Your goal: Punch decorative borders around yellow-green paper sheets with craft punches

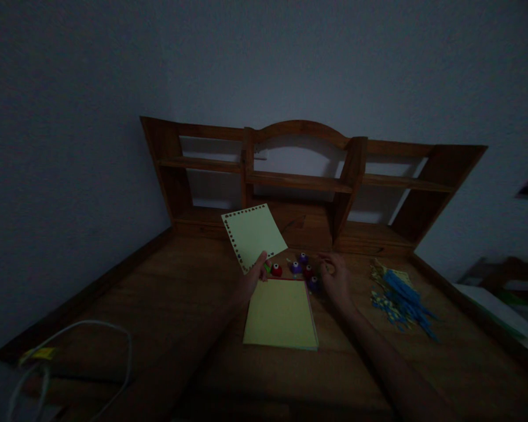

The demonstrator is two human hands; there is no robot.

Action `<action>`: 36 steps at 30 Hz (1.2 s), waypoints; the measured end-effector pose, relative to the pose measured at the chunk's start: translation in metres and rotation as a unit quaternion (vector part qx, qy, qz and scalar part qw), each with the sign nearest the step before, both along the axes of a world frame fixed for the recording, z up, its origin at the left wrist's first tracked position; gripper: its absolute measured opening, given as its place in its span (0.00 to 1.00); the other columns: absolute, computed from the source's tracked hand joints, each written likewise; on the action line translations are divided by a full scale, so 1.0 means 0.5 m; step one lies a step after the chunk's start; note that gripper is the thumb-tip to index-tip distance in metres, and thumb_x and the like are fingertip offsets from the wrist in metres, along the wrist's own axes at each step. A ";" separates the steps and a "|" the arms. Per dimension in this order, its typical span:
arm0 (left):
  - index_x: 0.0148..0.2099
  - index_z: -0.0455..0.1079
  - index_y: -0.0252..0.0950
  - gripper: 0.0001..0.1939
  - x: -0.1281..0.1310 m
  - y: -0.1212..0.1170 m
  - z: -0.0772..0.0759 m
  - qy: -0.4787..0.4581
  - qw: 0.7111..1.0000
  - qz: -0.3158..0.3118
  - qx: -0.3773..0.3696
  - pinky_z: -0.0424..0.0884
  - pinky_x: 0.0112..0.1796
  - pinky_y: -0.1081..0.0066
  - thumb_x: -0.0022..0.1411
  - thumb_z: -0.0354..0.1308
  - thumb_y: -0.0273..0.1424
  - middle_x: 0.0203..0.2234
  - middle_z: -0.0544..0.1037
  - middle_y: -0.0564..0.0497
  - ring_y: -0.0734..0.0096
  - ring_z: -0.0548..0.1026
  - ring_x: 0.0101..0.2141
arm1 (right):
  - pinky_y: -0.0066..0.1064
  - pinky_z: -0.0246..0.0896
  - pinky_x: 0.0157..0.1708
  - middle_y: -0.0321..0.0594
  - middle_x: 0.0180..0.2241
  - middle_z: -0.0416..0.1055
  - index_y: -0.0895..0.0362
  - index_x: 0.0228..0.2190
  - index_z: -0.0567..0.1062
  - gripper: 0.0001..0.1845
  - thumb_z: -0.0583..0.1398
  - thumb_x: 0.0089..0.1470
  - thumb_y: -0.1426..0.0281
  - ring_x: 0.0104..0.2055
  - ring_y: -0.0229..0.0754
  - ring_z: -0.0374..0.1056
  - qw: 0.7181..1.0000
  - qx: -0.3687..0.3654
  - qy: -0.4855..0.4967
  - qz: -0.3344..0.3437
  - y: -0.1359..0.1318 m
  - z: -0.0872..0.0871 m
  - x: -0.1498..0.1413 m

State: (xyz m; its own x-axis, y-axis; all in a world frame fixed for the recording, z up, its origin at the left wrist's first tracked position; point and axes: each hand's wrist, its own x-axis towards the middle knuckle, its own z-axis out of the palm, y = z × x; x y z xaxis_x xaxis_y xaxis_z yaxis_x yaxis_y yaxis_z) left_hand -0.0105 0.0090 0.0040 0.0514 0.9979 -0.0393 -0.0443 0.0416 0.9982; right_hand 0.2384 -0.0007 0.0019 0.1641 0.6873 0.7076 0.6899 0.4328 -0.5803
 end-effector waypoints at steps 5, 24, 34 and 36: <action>0.19 0.61 0.38 0.31 -0.004 -0.004 0.006 0.003 1.000 -0.011 -0.013 0.61 0.26 0.69 0.51 0.49 0.61 0.16 0.66 0.53 0.68 0.66 0.21 | 0.44 0.58 0.48 0.44 0.40 0.71 0.54 0.38 0.74 0.12 0.53 0.54 0.71 0.45 0.49 0.65 1.000 0.003 -0.003 -0.003 0.001 0.002 0.000; 0.20 0.64 0.38 0.28 -0.002 -0.025 0.033 0.023 1.000 0.000 -0.007 0.60 0.27 0.69 0.51 0.53 0.58 0.15 0.66 0.54 0.68 0.66 0.21 | 0.45 0.59 0.47 0.45 0.42 0.71 0.54 0.41 0.73 0.14 0.53 0.54 0.70 0.46 0.50 0.65 0.999 0.016 0.005 -0.031 0.004 0.009 0.024; 0.28 0.72 0.37 0.25 0.005 -0.017 0.018 0.066 0.997 0.002 0.048 0.61 0.27 0.70 0.54 0.53 0.55 0.15 0.65 0.54 0.69 0.65 0.21 | 0.46 0.60 0.48 0.47 0.42 0.70 0.56 0.40 0.75 0.13 0.58 0.52 0.67 0.47 0.52 0.64 0.988 -0.046 -0.147 0.005 0.024 -0.025 0.008; 0.30 0.73 0.36 0.25 0.007 -0.017 0.016 0.057 0.996 -0.004 0.062 0.61 0.26 0.70 0.55 0.54 0.54 0.16 0.66 0.54 0.70 0.65 0.21 | 0.45 0.61 0.47 0.46 0.40 0.70 0.56 0.40 0.76 0.13 0.58 0.53 0.67 0.46 0.51 0.64 0.986 -0.054 -0.158 0.018 0.024 -0.029 0.004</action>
